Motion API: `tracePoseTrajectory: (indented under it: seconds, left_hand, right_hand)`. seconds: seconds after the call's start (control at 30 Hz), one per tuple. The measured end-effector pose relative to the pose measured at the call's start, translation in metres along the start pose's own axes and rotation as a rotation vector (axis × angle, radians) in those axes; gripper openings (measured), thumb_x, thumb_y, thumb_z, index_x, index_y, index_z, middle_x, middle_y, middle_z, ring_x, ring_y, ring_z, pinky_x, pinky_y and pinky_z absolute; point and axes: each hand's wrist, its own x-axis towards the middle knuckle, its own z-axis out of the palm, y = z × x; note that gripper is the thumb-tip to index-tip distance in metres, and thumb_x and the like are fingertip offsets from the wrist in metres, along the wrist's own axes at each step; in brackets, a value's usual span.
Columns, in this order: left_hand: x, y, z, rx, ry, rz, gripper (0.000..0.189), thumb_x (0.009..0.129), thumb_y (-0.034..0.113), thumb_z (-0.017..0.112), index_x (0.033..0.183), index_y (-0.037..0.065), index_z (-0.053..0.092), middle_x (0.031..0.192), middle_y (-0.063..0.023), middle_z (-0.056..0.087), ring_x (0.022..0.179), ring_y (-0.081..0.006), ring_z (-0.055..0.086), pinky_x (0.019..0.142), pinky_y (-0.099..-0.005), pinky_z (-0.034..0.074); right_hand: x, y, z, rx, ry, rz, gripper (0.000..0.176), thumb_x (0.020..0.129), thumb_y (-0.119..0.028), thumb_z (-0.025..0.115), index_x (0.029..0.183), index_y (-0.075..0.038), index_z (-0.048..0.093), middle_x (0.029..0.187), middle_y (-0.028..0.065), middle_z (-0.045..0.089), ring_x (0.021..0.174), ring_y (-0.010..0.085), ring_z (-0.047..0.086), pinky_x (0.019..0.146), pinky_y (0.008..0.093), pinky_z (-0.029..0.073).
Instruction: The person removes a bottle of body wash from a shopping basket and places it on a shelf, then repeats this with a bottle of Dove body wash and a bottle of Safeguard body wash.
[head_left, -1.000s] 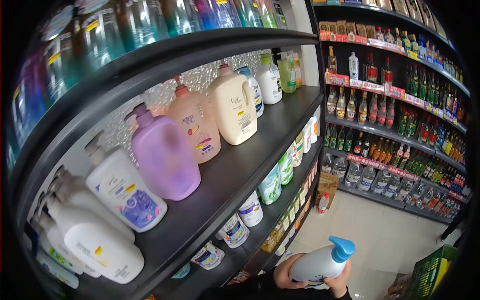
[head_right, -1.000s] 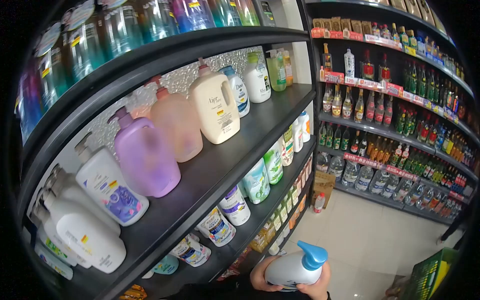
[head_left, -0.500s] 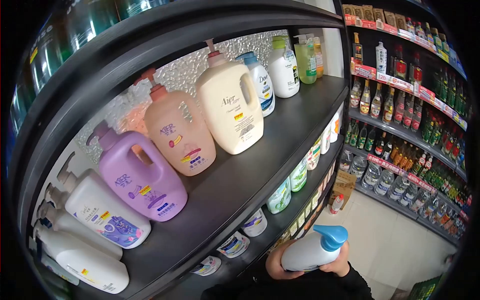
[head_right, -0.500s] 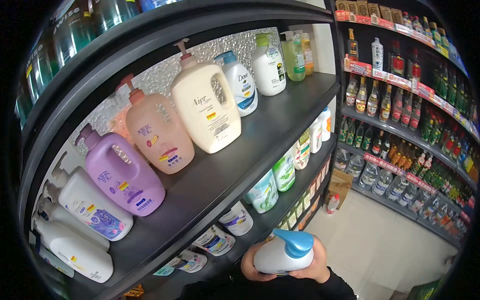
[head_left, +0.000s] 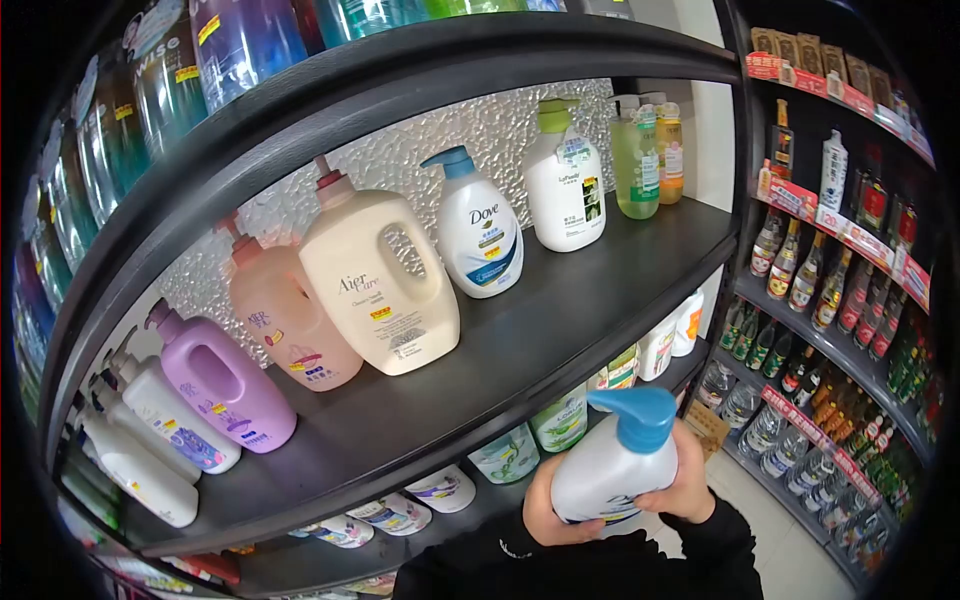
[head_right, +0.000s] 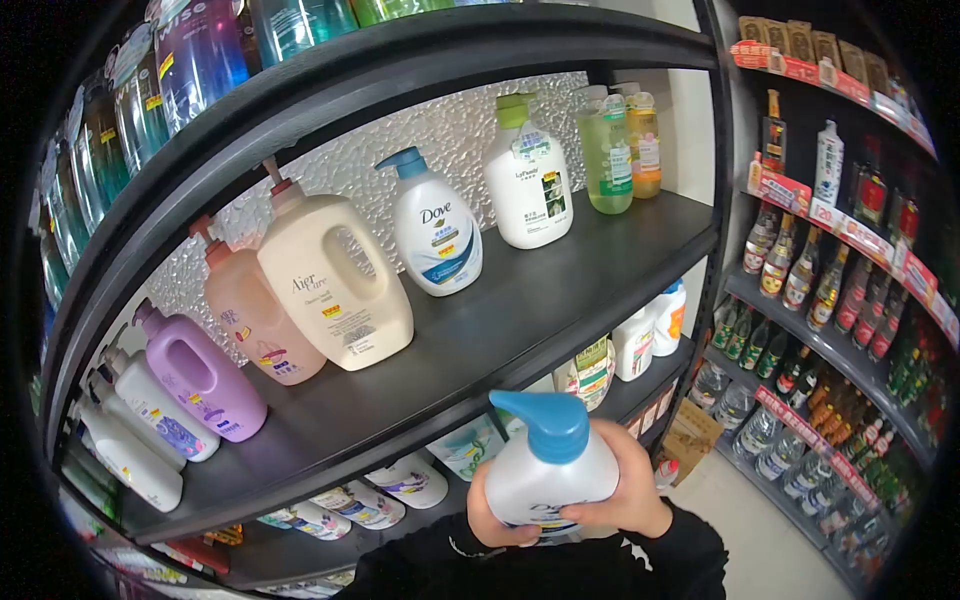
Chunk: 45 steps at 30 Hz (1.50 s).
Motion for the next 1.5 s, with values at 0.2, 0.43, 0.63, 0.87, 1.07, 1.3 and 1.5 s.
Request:
tracePoseTrajectory:
  seconds: [0.2, 0.43, 0.63, 0.87, 1.07, 1.3, 1.5]
  left_hand:
    - [0.053, 0.034, 0.012, 0.141, 0.135, 0.107, 0.086, 0.063, 0.021, 0.078, 0.125, -0.003, 0.023, 0.12, -0.017, 0.042, 0.112, -0.0239, 0.042, 0.094, -0.0373, 0.032]
    - [0.098, 0.073, 0.006, 0.349, 0.315, 0.196, 0.077, 0.07, 0.018, 0.07, 0.125, -0.003, 0.02, 0.118, -0.0156, 0.04, 0.11, -0.0208, 0.041, 0.093, -0.0342, 0.033]
    - [0.129, 0.097, -0.012, 0.296, 0.427, 0.157, 0.065, 0.075, 0.011, 0.065, 0.126, 0.0, 0.026, 0.117, -0.0108, 0.044, 0.108, -0.0177, 0.044, 0.092, -0.0308, 0.034]
    - [0.135, 0.098, -0.028, 0.26, 0.447, 0.083, 0.061, 0.075, 0.004, 0.064, 0.125, -0.001, 0.029, 0.117, -0.0114, 0.046, 0.109, -0.0187, 0.044, 0.092, -0.0318, 0.036]
    - [0.14, 0.085, -0.044, 0.341, 0.444, 0.065, 0.061, 0.073, 0.001, 0.064, 0.123, -0.002, 0.03, 0.115, -0.0118, 0.048, 0.107, -0.0188, 0.046, 0.091, -0.0314, 0.037]
    - [0.146, 0.076, -0.057, 0.425, 0.47, 0.053, 0.057, 0.071, 0.0, 0.064, 0.12, -0.003, 0.034, 0.111, -0.012, 0.05, 0.105, -0.0184, 0.047, 0.09, -0.0306, 0.038]
    - [0.147, 0.073, -0.055, 0.549, 0.502, 0.083, 0.063, 0.072, 0.0, 0.063, 0.124, -0.001, 0.028, 0.115, -0.014, 0.044, 0.109, -0.0194, 0.043, 0.091, -0.0306, 0.037]
  right_hand:
    - [0.069, -0.028, -0.033, 0.158, -0.228, 0.001, 0.081, 0.056, -0.021, 0.08, 0.12, 0.001, 0.037, 0.112, 0.009, 0.048, 0.104, 0.0163, 0.046, 0.089, 0.0305, 0.037]
    - [0.151, -0.047, -0.022, 0.414, -0.413, -0.056, 0.058, 0.07, -0.019, 0.069, 0.116, 0.004, 0.041, 0.103, 0.0082, 0.053, 0.096, 0.0129, 0.052, 0.083, 0.0273, 0.042]
    - [0.204, -0.046, -0.011, 0.365, -0.509, -0.096, 0.048, 0.074, -0.019, 0.068, 0.111, 0.002, 0.045, 0.1, 0.0079, 0.056, 0.091, 0.0119, 0.054, 0.078, 0.0262, 0.044]
    - [0.229, -0.029, -0.006, 0.317, -0.589, -0.15, 0.051, 0.073, -0.021, 0.069, 0.112, 0.001, 0.045, 0.1, 0.0073, 0.055, 0.093, 0.0134, 0.054, 0.079, 0.027, 0.044]
    - [0.237, -0.016, -0.005, 0.274, -0.621, -0.189, 0.052, 0.072, -0.021, 0.07, 0.113, 0.0, 0.044, 0.102, 0.0072, 0.055, 0.095, 0.0138, 0.052, 0.081, 0.027, 0.043]
    - [0.248, -0.006, -0.005, 0.217, -0.585, -0.085, 0.054, 0.074, -0.023, 0.068, 0.116, 0.001, 0.043, 0.103, 0.0093, 0.055, 0.096, 0.0138, 0.053, 0.083, 0.0272, 0.043]
    - [0.251, -0.001, -0.007, 0.234, -0.629, -0.054, 0.052, 0.078, -0.025, 0.064, 0.117, 0.001, 0.042, 0.104, 0.0089, 0.055, 0.096, 0.014, 0.053, 0.083, 0.0262, 0.042]
